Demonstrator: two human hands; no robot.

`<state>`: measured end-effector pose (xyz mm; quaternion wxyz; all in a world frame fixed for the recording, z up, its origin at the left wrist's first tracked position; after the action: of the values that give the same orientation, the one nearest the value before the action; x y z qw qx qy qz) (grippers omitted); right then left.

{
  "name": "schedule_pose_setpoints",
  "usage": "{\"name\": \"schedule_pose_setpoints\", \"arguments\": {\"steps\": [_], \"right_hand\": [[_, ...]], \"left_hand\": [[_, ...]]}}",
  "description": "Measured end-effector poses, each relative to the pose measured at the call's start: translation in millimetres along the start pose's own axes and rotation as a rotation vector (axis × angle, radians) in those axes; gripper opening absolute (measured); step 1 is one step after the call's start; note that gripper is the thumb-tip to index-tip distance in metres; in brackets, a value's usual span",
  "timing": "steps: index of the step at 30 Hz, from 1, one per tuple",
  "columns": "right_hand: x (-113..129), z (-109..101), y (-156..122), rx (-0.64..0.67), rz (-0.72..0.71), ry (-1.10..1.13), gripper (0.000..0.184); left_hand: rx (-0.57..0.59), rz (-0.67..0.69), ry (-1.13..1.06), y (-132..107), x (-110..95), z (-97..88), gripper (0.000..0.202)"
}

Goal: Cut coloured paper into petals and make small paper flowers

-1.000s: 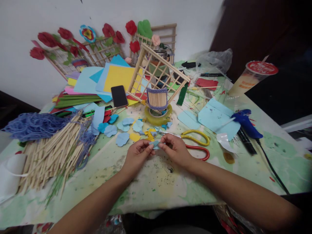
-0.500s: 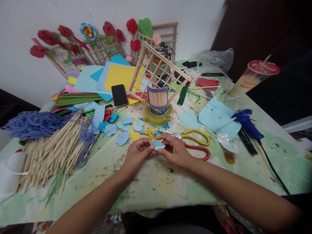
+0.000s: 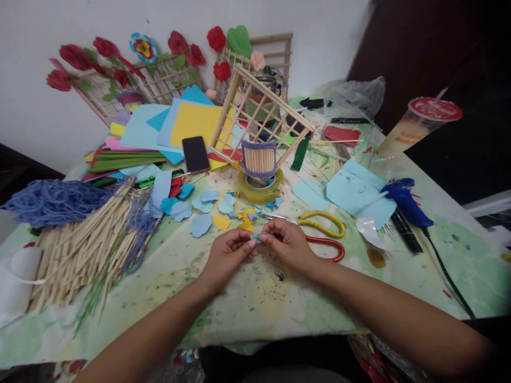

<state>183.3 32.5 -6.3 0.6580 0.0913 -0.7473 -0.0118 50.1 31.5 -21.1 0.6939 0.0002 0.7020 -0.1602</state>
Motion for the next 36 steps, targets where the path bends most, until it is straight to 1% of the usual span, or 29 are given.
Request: {"name": "schedule_pose_setpoints", "arguments": {"steps": [4,7,10,12,19,22,25,27,29,31,33,36], "right_hand": [[-4,-1,1,-0.018,0.030,0.039,0.006],[-4,2,0,0.018,0.053,0.090,0.008],[-3,4,-1,0.052,0.073,0.051,0.017],[-3,4,-2,0.054,0.090,0.028,0.018],[-11,8,-1,0.077,0.172,0.218,0.019],[-8,6,-1,0.063,0.125,0.162,0.020],[0,1,-1,0.025,0.019,0.016,0.019],[7,-3,-1,-0.012,-0.055,-0.067,0.015],[13,-7,-1,-0.054,-0.120,-0.132,0.008],[19,-8,-2,-0.073,-0.191,-0.186,0.006],[25,-7,-3,-0.056,-0.274,-0.245,0.010],[29,-2,-6,-0.004,-0.350,-0.402,0.018]], "left_hand": [[0.011,0.009,0.035,-1,-3,2.5,0.021],[0.003,-0.014,0.042,0,-2,2.9,0.023],[-0.013,-0.043,0.040,0,0,2.1,0.025],[-0.014,-0.051,0.030,0,1,1.8,0.026],[0.050,-0.032,-0.030,1,5,1.7,0.023],[0.040,-0.034,-0.075,3,9,-0.4,0.023],[0.007,-0.028,-0.085,4,10,-2.6,0.024],[-0.010,-0.010,-0.044,4,8,-3.8,0.024],[-0.024,0.058,0.072,4,2,-5.7,0.022],[-0.047,0.212,0.291,2,-11,-8.2,0.015],[-0.070,0.438,0.571,-3,-29,-7.3,0.011],[-0.063,0.794,0.939,-20,-47,3.1,0.014]]}}
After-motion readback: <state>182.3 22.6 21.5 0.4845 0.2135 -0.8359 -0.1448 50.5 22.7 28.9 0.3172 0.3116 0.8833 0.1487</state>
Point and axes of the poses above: each hand's wrist, its own y-axis towards the middle knuckle, its own z-axis out of the palm, x = y × z, the point moved 8 cm from there along y, towards the middle knuckle, and after that the axes turned 3 degrees about -x, right-handed, at the moved point
